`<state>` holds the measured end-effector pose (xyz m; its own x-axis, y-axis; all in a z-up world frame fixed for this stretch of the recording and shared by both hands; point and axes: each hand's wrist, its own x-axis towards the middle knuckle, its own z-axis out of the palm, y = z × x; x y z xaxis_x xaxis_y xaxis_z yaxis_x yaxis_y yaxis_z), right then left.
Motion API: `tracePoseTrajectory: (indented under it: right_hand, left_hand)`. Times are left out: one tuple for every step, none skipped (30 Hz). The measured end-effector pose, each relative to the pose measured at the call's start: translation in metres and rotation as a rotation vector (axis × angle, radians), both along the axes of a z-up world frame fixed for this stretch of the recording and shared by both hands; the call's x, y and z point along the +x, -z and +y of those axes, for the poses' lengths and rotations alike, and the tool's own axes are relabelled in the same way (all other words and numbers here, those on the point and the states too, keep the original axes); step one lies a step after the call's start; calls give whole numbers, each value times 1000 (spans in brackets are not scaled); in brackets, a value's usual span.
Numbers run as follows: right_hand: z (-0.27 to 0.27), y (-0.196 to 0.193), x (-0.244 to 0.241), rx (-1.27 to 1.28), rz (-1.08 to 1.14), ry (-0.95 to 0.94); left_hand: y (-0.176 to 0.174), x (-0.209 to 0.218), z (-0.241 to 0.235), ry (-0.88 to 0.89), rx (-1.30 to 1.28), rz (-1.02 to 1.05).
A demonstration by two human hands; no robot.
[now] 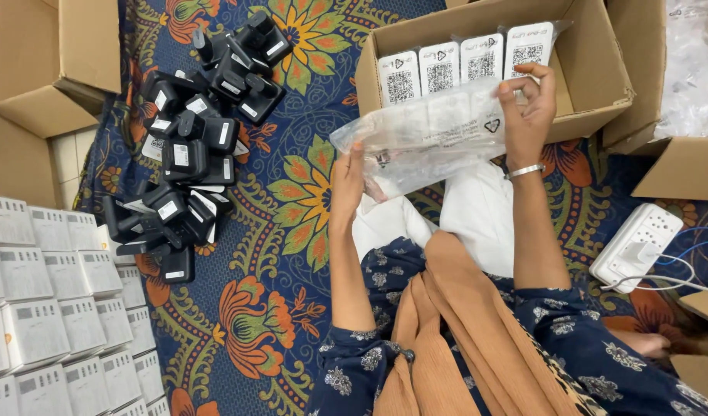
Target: The person packages small electronic devices into plastic bags and places them into cardboard boxes.
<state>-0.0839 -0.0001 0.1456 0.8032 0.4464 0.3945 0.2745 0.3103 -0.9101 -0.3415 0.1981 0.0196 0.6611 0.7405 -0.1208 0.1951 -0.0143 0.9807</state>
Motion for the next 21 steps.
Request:
tracePoseTrajectory:
  right_hand:
    - [1, -3, 7, 0, -1, -2]
    - [1, -6, 13, 3, 13, 71]
    - [4, -9, 21, 9, 26, 142]
    - [2, 4, 27, 11, 24, 139]
    - [0, 17, 34, 96, 84, 118]
    - [-1, 30, 41, 184, 144, 96]
    - [4, 21, 24, 186, 143, 90]
    - [10, 13, 6, 67, 201, 71]
    - [15, 5, -12, -51, 257, 47]
    - [21, 9, -33, -49, 256, 42]
    - [26, 12, -54, -94, 146, -134]
    - [31, 16, -75, -138, 33, -309]
    - [39, 18, -88, -139, 33, -313]
    - [47, 20, -100, -182, -69, -342]
    - [55, 23, -113, -226, -170, -370]
    - [61, 24, -118, -228, -169, -373]
    - [69, 26, -122, -241, -172, -346]
    - [77, 27, -126, -254, -175, -319]
    - [83, 24, -127, -255, -174, -326]
    - [90, 22, -129, -256, -191, -289]
    - [96, 20, -130, -257, -208, -253]
  left_hand:
    - [-47, 0, -10, -2, 0, -1]
    - [-94, 0, -20, -19, -116, -87]
    - [-141, 0, -28, -37, -230, -175]
    - [-144, 0, -26, -39, -227, -178]
    - [-146, 1, -24, -119, -270, -329]
    - [-148, 1, -22, -198, -310, -480]
    - [-144, 4, -21, -203, -307, -483]
    - [-140, 6, -20, -273, -389, -585]
    - [-135, 9, -19, -342, -471, -686]
    - [-137, 15, -22, -346, -466, -689]
    - [-139, 23, -25, -410, -509, -645]
    - [-140, 30, -27, -473, -551, -602]
    - [-137, 35, -30, -476, -551, -603]
    - [-133, 41, -33, -471, -560, -573]
    - [-129, 46, -36, -466, -571, -541]
    - [-117, 48, -35, -469, -572, -541]
    - [-105, 50, -33, -441, -557, -537]
    - [-93, 52, -30, -414, -542, -534]
    - [-89, 49, -30, -422, -542, -534]
    - [-85, 45, -30, -397, -503, -582]
    - [-80, 41, -29, -372, -465, -630]
